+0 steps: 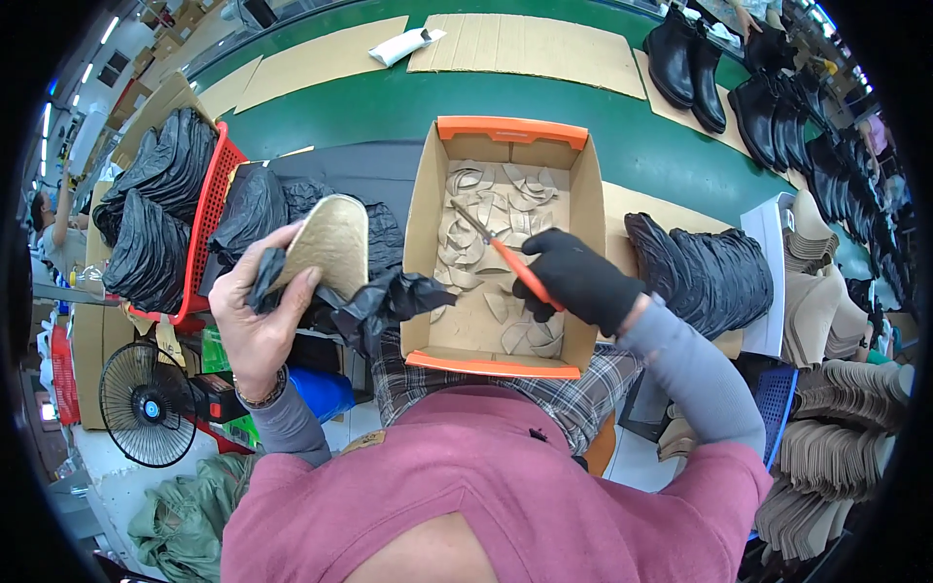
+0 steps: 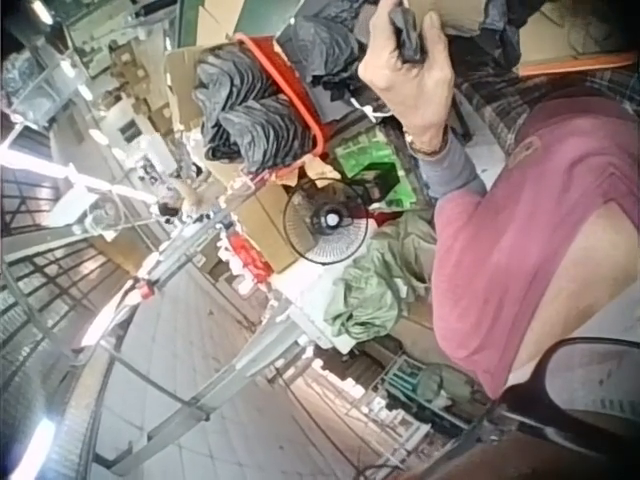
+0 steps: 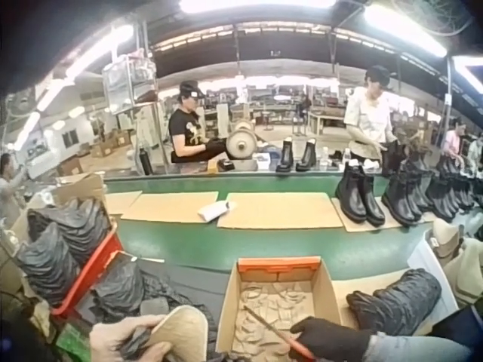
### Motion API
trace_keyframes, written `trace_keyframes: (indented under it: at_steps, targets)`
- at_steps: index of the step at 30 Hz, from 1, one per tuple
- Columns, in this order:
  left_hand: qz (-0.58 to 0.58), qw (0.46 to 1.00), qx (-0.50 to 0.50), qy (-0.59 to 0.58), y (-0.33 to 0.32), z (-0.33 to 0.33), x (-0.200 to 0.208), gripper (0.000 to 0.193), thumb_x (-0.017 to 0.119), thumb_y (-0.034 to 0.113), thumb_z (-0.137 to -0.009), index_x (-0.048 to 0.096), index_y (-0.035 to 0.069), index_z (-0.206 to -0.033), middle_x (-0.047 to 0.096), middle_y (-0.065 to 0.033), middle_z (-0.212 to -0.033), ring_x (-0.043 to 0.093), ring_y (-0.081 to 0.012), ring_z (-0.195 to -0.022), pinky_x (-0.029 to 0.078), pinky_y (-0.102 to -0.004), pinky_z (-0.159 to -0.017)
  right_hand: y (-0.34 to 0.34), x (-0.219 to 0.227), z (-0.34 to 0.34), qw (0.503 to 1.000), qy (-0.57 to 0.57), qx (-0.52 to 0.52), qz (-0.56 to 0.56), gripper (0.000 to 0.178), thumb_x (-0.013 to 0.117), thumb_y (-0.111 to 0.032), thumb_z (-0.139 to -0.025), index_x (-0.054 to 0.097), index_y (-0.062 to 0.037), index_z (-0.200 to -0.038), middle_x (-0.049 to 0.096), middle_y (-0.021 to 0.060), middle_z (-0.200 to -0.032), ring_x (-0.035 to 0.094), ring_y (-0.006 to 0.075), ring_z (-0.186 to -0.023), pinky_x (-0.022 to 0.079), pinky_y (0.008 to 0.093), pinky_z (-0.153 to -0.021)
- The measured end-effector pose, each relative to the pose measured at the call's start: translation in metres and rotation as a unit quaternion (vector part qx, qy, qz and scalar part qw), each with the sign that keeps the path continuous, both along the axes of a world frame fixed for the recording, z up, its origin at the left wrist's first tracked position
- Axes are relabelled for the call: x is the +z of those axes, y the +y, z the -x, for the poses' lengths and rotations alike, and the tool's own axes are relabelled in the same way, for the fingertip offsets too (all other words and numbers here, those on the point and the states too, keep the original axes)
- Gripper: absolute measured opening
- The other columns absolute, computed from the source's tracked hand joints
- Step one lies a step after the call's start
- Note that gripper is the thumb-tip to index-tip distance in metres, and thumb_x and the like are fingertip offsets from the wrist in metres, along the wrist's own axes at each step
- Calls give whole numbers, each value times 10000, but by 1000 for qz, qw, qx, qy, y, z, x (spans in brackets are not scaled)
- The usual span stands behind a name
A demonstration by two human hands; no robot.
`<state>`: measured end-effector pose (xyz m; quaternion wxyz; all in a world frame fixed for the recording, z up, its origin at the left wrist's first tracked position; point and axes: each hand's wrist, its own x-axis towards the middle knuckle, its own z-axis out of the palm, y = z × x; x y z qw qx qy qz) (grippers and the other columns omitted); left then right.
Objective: Trimming excess material from leather shoe uppers with scissors and inspecting finished boots.
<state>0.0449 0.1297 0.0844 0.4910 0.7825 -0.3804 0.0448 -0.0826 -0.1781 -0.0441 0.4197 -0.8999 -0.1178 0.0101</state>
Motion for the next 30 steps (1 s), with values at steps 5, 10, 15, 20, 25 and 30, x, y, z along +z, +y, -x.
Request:
trace_keyframes:
  at_steps: [5, 10, 15, 20, 25, 30]
  targets:
    - [-17, 1000, 6, -4, -1, 0, -3, 286, 701, -47, -763, 657, -18, -1045, 666, -67, -783, 603, -83, -649, 483, -232, -614, 23, 87, 26, 902, 217, -192, -319, 457, 621, -369, -906, 552, 33, -1113, 535, 39, -732, 554, 106, -590, 426, 239, -544]
    - [-35, 999, -34, 11, -24, 0, 0, 213, 705, -3, -764, 657, 9, -972, 586, -56, -663, 590, -96, -569, 459, -239, -544, 28, 96, 66, 875, 226, -156, -398, 660, 551, -635, -868, 538, 8, -1016, 521, 5, -694, 503, 74, -560, 385, 212, -518]
    - [-47, 997, -43, 38, -36, 5, -1, 198, 703, 0, -761, 651, 13, -952, 583, -69, -645, 606, -127, -554, 464, -258, -530, 22, 90, 72, 908, 261, -139, -297, 749, 617, -688, -783, 524, 25, -992, 534, 54, -712, 535, 161, -641, 426, 294, -590]
    - [-71, 995, -60, -40, -49, 10, -5, 215, 703, 1, -740, 640, 24, -944, 626, -125, -735, 658, -275, -643, 502, -312, -562, 21, 98, 66, 964, 225, -75, -122, 632, 751, -519, -728, 512, 0, -998, 544, 157, -732, 568, 309, -664, 426, 386, -628]
    - [-79, 991, -96, -56, -55, 15, -5, 237, 700, -4, -723, 640, 33, -950, 633, -113, -755, 661, -270, -653, 503, -329, -556, 23, 99, 60, 964, 224, -88, -116, 637, 854, -370, -619, 496, -4, -998, 535, 211, -750, 589, 394, -723, 411, 408, -634]
    - [-89, 991, -90, -44, -57, 18, -3, 227, 695, -5, -729, 644, 29, -948, 646, -118, -767, 665, -267, -651, 502, -320, -554, 20, 93, 60, 967, 216, -73, -111, 675, 871, -397, -600, 485, -8, -993, 532, 204, -749, 559, 390, -692, 406, 410, -632]
